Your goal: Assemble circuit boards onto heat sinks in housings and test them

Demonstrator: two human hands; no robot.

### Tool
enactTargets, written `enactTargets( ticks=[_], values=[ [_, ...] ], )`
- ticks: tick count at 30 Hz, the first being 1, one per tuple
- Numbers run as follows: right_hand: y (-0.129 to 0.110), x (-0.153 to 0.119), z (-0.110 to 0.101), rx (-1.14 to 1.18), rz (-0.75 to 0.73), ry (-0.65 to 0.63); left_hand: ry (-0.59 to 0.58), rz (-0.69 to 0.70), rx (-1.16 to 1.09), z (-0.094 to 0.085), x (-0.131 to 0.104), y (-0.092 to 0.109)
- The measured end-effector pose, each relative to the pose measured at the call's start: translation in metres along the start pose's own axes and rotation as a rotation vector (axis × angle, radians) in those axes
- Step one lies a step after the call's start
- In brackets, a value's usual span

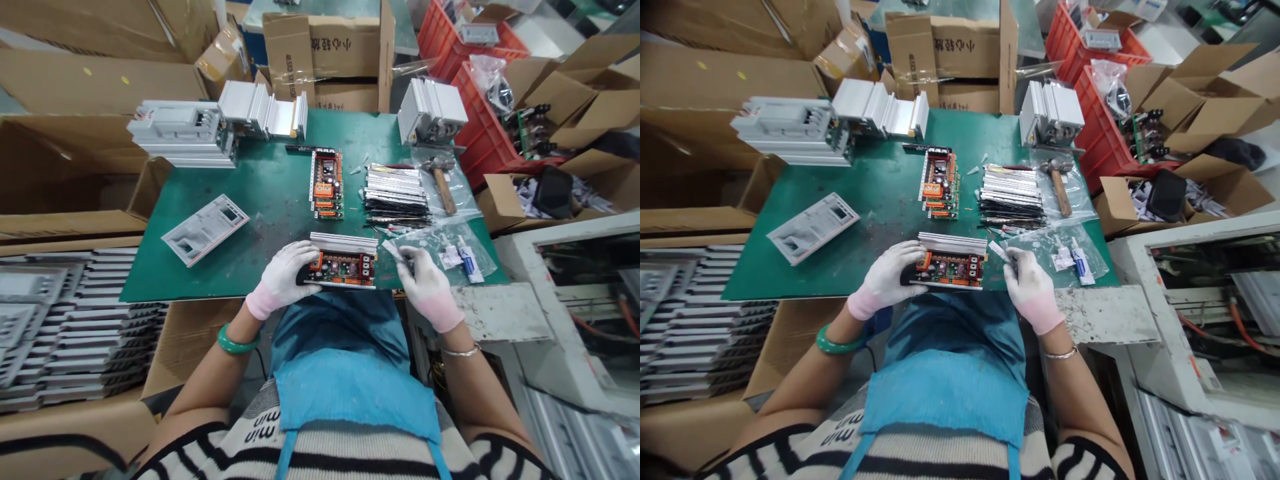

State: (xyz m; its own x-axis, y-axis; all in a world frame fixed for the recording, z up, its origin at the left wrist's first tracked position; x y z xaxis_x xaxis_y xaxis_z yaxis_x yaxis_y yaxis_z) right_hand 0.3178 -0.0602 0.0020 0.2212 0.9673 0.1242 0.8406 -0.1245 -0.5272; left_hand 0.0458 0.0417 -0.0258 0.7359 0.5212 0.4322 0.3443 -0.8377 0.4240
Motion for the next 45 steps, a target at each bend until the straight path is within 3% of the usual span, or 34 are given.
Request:
enactTargets(
  ticks=[4, 9, 13, 19, 24, 29, 32, 35, 39, 42, 45],
  values=[
    [0.009, -0.004, 0.012, -0.119, 0.065, -0.024, 0.04, -0.059, 0.037, 0.005, -0.007, -0.001],
    [0.004, -0.011, 0.025, -0.054, 0.073, -0.004, 0.021, -0.237, 0.087, 0.017, -0.016, -0.005],
    [0.001, -0.017, 0.027, -0.045, 0.056, 0.005, 0.017, -0.304, 0.039, 0.02, -0.017, -0.002],
    [0.016, 0.008, 0.012, -0.065, -0.19, -0.198, 0.011, -0.315, -0.043, 0.021, -0.018, -0.004],
    [0.018, 0.036, 0.015, 0.051, -0.346, -0.232, 0.015, -0.322, -0.053, 0.021, -0.019, -0.008],
    [0.004, 0.04, 0.023, 0.045, -0.298, -0.147, 0.025, -0.306, -0.062, 0.021, -0.02, -0.009],
    [0.013, 0.034, 0.0, 0.001, -0.225, 0.043, 0.016, -0.339, -0.058, 0.021, -0.02, -0.01],
    [0.04, 0.025, -0.022, -0.053, 0.002, 0.132, 0.025, -0.352, -0.051, 0.021, -0.019, -0.009],
    [0.056, 0.016, -0.015, 0.022, 0.217, -0.022, 0.062, -0.331, -0.052, 0.019, -0.018, -0.007],
    [0.038, 0.016, 0.006, 0.18, 0.205, -0.118, 0.069, -0.336, -0.046, 0.019, -0.018, -0.007],
    [0.012, 0.026, 0.025, 0.307, 0.09, -0.21, 0.068, -0.348, -0.04, 0.019, -0.018, -0.008]
  ],
)
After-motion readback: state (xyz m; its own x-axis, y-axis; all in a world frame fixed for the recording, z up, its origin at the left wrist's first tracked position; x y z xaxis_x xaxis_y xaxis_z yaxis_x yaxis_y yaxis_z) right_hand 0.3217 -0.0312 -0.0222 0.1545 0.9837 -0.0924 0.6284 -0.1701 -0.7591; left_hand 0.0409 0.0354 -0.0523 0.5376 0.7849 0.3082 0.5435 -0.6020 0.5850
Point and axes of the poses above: each hand's wrist, its own x-axis towards the middle knuckle, its own z-axis out of the palm, y = z × x, the point moved 5 cm from there along x, towards the middle knuckle, and after that the axes turned 2 degrees about x, right-handed, at the moved point
